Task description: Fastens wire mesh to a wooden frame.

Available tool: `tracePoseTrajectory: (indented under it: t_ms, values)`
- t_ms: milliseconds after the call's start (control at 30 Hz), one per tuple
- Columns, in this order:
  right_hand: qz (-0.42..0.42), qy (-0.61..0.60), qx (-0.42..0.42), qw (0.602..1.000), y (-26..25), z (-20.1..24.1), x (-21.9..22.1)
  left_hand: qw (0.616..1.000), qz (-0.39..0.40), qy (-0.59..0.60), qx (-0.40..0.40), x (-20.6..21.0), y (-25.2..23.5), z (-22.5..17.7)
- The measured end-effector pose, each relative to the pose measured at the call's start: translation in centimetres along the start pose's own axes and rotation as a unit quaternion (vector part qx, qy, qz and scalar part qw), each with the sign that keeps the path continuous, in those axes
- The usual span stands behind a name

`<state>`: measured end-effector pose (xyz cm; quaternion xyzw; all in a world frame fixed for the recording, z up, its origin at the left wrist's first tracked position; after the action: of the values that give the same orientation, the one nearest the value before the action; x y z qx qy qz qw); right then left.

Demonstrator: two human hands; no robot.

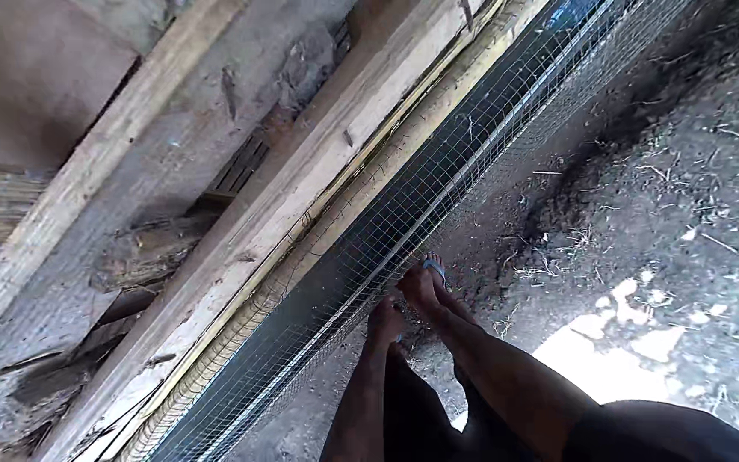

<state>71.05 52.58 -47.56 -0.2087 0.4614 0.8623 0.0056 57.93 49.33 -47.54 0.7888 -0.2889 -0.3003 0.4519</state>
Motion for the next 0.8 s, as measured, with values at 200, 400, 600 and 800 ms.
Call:
tracePoseTrajectory:
  t_ms: [200, 400, 600, 800]
  values:
    - [0.066, 0.084, -0.081, 0.991, 1.2, 2.3, -0.1, 0.989, -0.001, 0.146, 0.04, 0.5, -0.1, 1.3]
    - [0.129, -0.139, -0.031, 0.981, 1.3, 0.1, 2.5, 0.982, 0.012, 0.178, 0.061, 1.0, -0.1, 1.3]
    - [0.058, 0.015, -0.034, 0.998, 1.0, 0.7, 2.1, 0.991, -0.002, 0.107, 0.074, 0.8, -0.3, 1.8]
    - [-0.068, 0.061, -0.056, 0.994, 2.6, 0.5, 0.1, 0.998, -0.005, 0.047, 0.052, 0.5, -0.3, 1.6]
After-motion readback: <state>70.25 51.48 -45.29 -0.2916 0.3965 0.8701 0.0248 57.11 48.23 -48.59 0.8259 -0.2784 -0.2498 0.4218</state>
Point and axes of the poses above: each hand's wrist, its own y-axis away from the middle knuckle, its own x-axis out of the palm, z = x × y, the point moved 10 cm from there along -y, towards the middle knuckle, and after that the axes turned 11 degrees about y, right-handed, at the moved point
